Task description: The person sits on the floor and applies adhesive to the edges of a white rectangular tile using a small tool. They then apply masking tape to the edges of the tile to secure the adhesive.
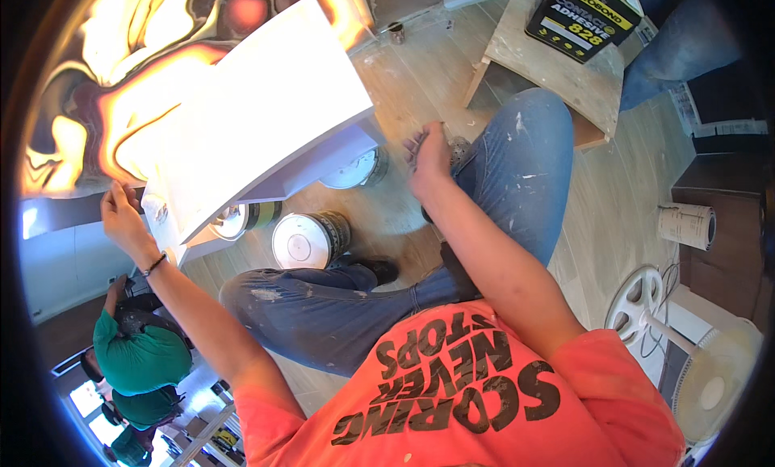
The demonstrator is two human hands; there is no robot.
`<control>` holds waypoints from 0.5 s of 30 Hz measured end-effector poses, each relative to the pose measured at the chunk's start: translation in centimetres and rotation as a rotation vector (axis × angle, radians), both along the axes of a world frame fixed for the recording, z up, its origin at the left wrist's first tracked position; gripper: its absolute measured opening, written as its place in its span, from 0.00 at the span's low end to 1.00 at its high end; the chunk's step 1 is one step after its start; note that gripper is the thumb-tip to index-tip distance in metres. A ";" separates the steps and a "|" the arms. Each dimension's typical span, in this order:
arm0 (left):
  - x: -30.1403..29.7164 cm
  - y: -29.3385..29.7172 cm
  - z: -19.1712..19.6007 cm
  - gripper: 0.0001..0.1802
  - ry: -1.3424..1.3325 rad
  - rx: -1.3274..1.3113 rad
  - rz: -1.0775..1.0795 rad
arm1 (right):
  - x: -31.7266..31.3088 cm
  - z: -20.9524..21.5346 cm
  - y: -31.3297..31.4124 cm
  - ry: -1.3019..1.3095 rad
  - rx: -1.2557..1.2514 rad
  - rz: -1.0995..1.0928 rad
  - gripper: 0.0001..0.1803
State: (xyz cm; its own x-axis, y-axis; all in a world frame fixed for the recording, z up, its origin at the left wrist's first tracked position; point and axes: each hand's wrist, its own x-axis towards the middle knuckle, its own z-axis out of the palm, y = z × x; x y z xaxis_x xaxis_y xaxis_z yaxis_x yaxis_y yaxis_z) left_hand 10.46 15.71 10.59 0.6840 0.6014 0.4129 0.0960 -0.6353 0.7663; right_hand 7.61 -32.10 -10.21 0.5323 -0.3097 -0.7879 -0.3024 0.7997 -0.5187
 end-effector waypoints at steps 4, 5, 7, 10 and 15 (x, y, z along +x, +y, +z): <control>3.0 -11.6 5.2 0.21 0.029 0.421 -0.398 | 1.4 -7.8 1.2 0.114 -0.681 0.258 0.20; 3.8 -13.9 4.1 0.20 0.101 0.454 -0.452 | 1.0 -7.1 1.4 0.169 -0.726 0.208 0.19; 4.4 -16.9 3.5 0.19 0.221 0.554 -0.505 | 0.3 -4.0 3.0 0.247 -0.787 0.134 0.17; 4.6 -19.7 2.3 0.22 0.298 0.721 -0.600 | -1.0 -4.7 2.8 0.070 -0.830 0.313 0.15; 4.8 -21.4 0.4 0.25 0.339 0.647 -0.633 | -0.5 -6.9 2.4 0.126 -0.803 0.444 0.16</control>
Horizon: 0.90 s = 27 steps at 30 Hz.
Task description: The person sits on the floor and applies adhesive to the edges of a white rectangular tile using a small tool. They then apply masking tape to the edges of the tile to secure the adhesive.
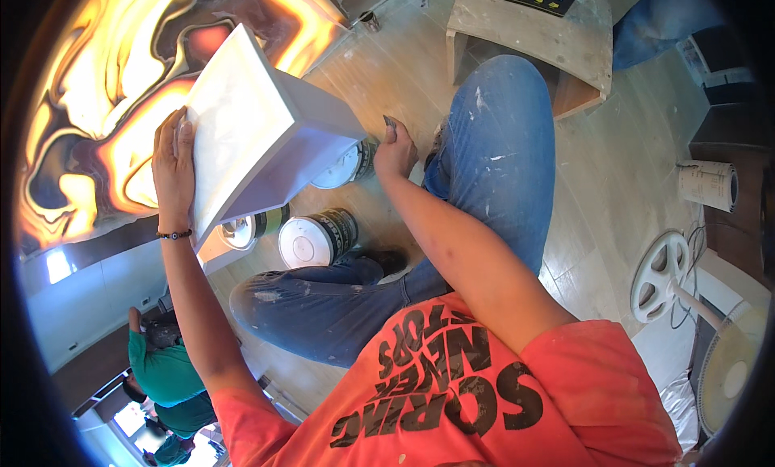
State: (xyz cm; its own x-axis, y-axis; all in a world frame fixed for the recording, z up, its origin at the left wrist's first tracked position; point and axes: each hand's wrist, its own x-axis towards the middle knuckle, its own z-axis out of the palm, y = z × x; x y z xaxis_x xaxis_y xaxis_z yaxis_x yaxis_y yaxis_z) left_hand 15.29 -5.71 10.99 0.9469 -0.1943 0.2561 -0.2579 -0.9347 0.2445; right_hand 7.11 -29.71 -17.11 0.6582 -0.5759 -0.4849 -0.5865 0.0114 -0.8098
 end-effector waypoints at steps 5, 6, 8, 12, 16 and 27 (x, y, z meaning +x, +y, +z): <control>-0.5 0.1 -0.5 0.26 -0.067 0.016 0.008 | 0.3 -1.4 1.6 -0.104 0.003 0.057 0.22; -0.6 -0.1 -0.4 0.26 -0.058 0.022 0.022 | 0.3 -1.3 1.7 -0.114 0.005 0.117 0.24; -0.8 -0.5 -0.4 0.25 -0.062 -0.004 0.033 | 0.1 -1.0 2.1 -0.124 0.012 0.186 0.26; -0.5 -0.7 -0.6 0.25 -0.058 -0.008 0.006 | -0.4 -2.2 3.6 -0.180 -0.011 0.194 0.27; -0.6 -0.6 -0.5 0.25 -0.056 -0.014 0.023 | -0.8 -2.5 4.3 -0.303 -0.081 0.189 0.28; -0.4 -0.4 -0.6 0.26 -0.049 -0.026 0.016 | -1.9 9.4 2.6 -0.880 -0.096 0.277 0.29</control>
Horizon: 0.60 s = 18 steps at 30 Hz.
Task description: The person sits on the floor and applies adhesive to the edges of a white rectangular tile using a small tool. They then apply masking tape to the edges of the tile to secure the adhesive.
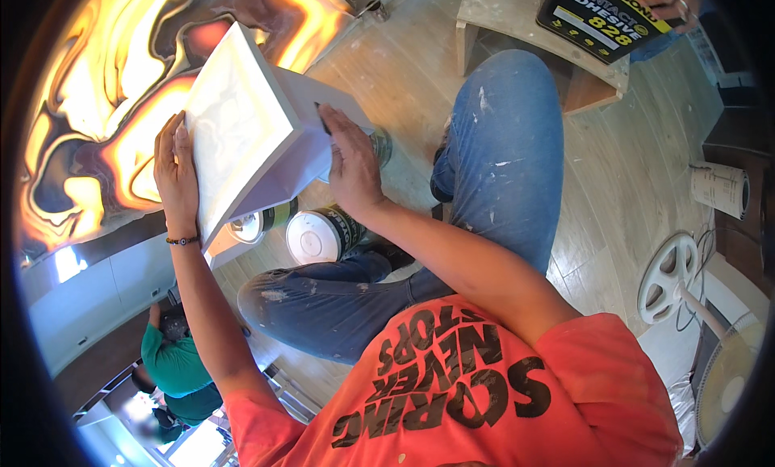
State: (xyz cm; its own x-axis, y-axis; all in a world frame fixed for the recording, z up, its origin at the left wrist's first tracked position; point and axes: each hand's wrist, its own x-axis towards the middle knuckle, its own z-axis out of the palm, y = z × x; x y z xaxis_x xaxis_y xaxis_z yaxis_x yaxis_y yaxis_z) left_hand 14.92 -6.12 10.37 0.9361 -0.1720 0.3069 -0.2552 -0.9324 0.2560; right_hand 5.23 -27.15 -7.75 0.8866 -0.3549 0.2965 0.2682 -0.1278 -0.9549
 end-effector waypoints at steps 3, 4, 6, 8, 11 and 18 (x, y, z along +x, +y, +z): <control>0.1 0.1 -0.2 0.27 0.009 -0.015 0.030 | 0.2 3.4 -1.1 -0.189 -0.007 0.054 0.30; 0.1 0.0 -0.2 0.27 0.015 -0.024 0.034 | 0.2 3.7 -1.3 -0.248 -0.012 0.069 0.31; 0.0 -0.1 -0.1 0.28 0.026 -0.041 0.042 | 0.2 3.5 -1.1 -0.263 -0.017 0.064 0.31; 0.0 0.0 -0.1 0.28 0.029 -0.039 0.052 | 0.2 2.5 -0.9 -0.209 -0.002 0.063 0.31; -0.1 -0.1 -0.1 0.28 0.024 -0.024 0.051 | -0.2 -3.9 0.0 0.049 0.025 -0.010 0.29; -0.1 0.3 0.2 0.26 -0.007 0.022 0.026 | 0.6 -11.6 -1.3 1.228 0.118 -0.199 0.26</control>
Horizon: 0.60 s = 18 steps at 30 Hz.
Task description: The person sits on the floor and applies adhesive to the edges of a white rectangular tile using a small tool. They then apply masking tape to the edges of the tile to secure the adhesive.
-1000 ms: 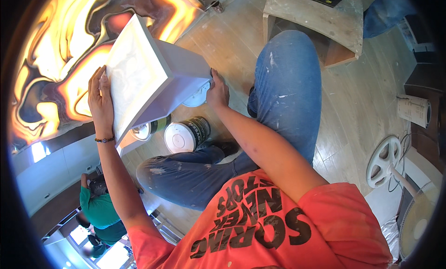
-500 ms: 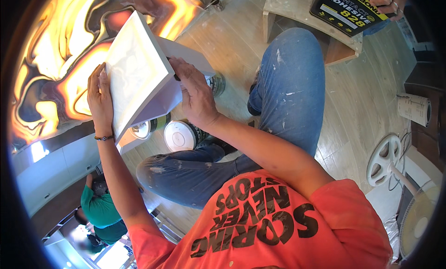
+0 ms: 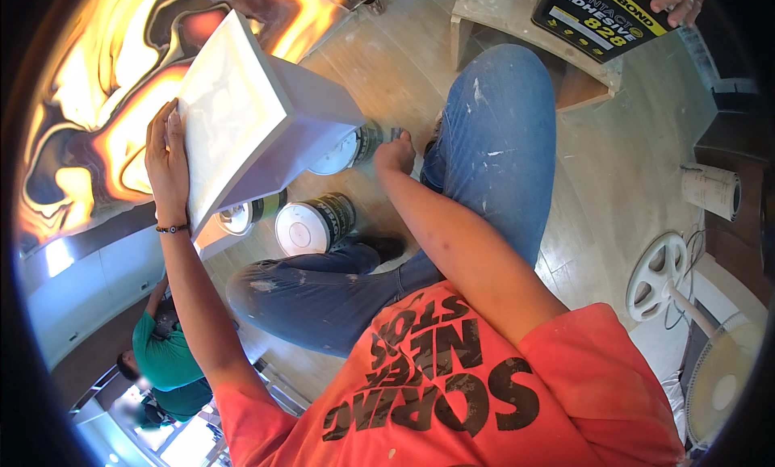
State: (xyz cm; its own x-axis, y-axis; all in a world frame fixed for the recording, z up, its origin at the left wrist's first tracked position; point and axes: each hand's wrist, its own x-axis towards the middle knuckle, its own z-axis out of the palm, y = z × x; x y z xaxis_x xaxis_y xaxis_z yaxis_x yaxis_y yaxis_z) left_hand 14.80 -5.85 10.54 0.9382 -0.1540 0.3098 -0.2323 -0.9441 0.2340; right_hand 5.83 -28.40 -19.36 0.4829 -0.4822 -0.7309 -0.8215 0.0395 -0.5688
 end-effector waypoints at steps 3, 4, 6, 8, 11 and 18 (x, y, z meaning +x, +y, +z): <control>0.4 0.1 -0.4 0.25 -0.009 -0.027 -0.029 | 0.4 0.3 -0.4 -0.142 0.001 -0.187 0.28; 0.3 0.1 -0.3 0.25 0.000 -0.045 -0.029 | 0.5 0.2 -0.4 -0.214 -0.005 -0.277 0.29; 0.3 -0.2 -0.3 0.24 0.016 -0.082 -0.032 | 0.9 0.1 -0.4 -0.304 -0.047 -0.330 0.28; 0.2 -0.2 -0.4 0.24 0.029 -0.101 -0.015 | 1.0 0.1 -0.6 -0.339 -0.009 -0.373 0.29; 0.1 0.0 -0.4 0.24 0.032 -0.104 -0.006 | 1.2 1.1 -1.2 -0.305 0.138 -0.392 0.33; 0.2 -0.4 0.0 0.24 0.035 -0.076 -0.008 | 1.9 -1.0 0.1 -0.347 0.191 -0.389 0.36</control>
State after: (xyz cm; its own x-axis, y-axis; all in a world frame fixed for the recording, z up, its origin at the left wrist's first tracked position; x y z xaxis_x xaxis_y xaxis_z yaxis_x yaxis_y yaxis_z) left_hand 14.99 -6.28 10.52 0.9475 -0.1391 0.2878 -0.2305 -0.9213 0.3133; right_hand 7.76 -28.28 -20.32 0.5235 -0.5474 -0.6529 -0.4913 0.4321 -0.7562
